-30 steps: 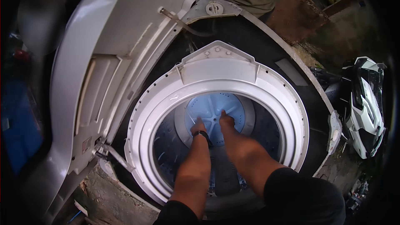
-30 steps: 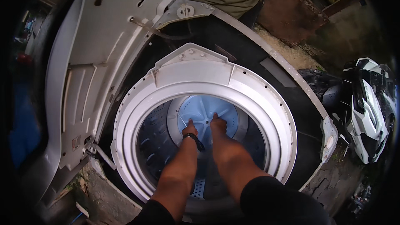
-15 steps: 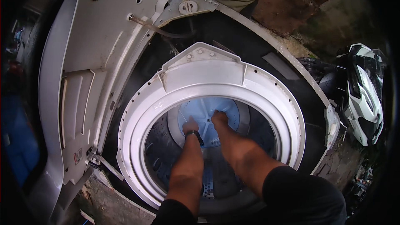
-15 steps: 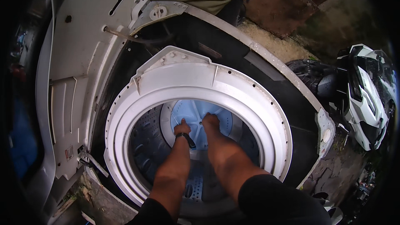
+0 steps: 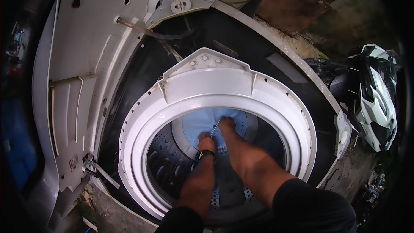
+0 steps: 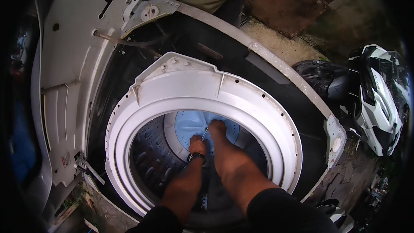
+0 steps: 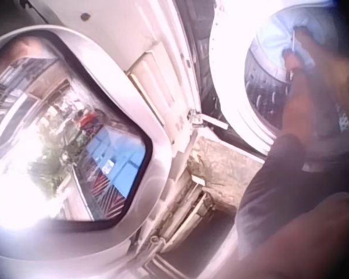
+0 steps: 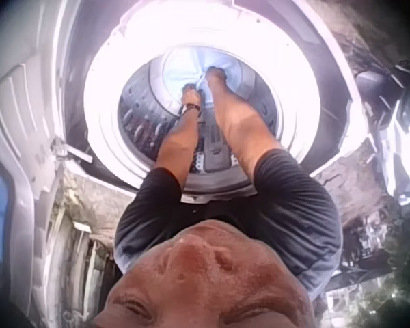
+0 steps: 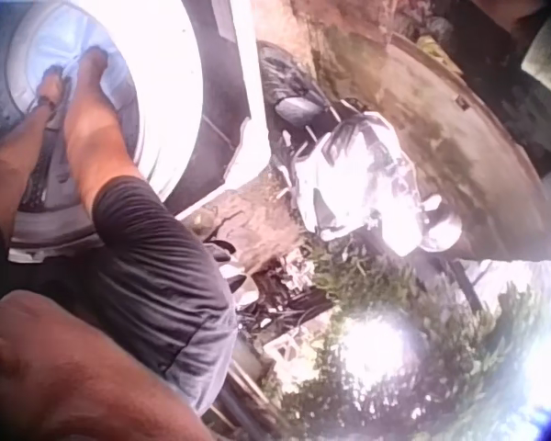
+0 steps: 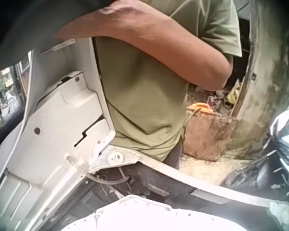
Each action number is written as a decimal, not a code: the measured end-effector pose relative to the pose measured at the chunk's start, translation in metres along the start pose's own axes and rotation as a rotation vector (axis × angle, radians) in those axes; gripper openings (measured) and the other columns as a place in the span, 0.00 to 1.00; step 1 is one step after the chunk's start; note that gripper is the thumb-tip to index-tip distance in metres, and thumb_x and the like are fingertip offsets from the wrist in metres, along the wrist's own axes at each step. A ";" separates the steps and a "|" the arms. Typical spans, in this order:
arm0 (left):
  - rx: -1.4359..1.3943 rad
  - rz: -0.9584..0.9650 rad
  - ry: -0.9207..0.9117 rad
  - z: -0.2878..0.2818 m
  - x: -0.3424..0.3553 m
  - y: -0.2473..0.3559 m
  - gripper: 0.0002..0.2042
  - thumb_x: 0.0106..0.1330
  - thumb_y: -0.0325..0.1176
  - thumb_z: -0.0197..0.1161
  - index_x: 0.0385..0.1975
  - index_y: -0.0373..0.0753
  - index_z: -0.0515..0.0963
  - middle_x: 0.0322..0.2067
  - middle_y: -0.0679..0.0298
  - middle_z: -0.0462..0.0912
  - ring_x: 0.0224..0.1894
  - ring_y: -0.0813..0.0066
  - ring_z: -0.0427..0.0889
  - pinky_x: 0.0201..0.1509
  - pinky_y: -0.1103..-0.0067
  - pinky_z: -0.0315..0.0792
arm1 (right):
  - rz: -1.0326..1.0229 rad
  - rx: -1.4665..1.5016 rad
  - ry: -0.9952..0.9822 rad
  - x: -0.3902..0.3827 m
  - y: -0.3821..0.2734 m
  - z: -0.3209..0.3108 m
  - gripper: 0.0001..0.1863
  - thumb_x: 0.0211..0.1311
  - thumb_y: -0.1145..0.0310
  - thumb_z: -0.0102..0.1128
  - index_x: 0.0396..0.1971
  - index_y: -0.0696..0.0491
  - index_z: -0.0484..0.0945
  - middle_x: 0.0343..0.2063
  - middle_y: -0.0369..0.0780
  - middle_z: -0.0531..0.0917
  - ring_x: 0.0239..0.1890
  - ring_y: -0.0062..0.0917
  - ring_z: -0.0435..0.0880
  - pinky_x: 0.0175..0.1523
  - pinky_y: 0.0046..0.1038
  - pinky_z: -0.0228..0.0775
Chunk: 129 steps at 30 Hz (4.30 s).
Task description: The person disassembles the top agitator assembly of a washing machine by unscrewing components with a screwdriver and prying parts loose with pliers.
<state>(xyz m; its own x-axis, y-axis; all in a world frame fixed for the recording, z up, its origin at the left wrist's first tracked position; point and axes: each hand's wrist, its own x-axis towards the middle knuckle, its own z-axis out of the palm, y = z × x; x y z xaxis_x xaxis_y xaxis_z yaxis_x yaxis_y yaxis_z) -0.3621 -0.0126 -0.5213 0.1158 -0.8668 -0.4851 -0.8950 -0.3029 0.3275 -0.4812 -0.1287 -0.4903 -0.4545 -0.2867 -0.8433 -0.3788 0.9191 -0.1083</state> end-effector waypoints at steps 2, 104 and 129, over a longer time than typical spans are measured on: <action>0.001 0.003 0.001 -0.002 0.000 -0.002 0.18 0.64 0.44 0.69 0.46 0.39 0.83 0.52 0.56 0.80 0.57 0.53 0.79 0.56 0.60 0.79 | 0.131 0.144 -0.021 -0.017 -0.005 -0.003 0.25 0.76 0.51 0.49 0.45 0.60 0.85 0.53 0.51 0.86 0.56 0.47 0.86 0.58 0.44 0.80; -1.081 -0.995 0.027 0.010 0.084 0.021 0.15 0.60 0.35 0.75 0.23 0.30 0.80 0.20 0.57 0.81 0.16 0.67 0.73 0.23 0.66 0.69 | 0.140 0.389 0.144 0.023 0.011 0.019 0.16 0.56 0.61 0.71 0.35 0.60 0.86 0.33 0.48 0.89 0.27 0.38 0.89 0.27 0.37 0.81; -0.953 -1.042 -0.071 -0.028 0.081 0.046 0.30 0.63 0.53 0.68 0.41 0.23 0.86 0.43 0.42 0.89 0.45 0.47 0.91 0.45 0.61 0.85 | 0.169 0.229 0.064 -0.001 -0.006 -0.001 0.18 0.65 0.57 0.65 0.36 0.59 0.88 0.31 0.50 0.90 0.28 0.38 0.91 0.37 0.38 0.86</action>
<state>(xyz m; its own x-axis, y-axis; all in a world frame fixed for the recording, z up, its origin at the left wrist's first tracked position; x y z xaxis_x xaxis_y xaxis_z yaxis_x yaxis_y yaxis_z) -0.3821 -0.1079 -0.5228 0.4867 -0.0699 -0.8708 0.2195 -0.9550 0.1994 -0.4796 -0.1342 -0.4882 -0.5483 -0.1344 -0.8254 -0.1050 0.9903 -0.0915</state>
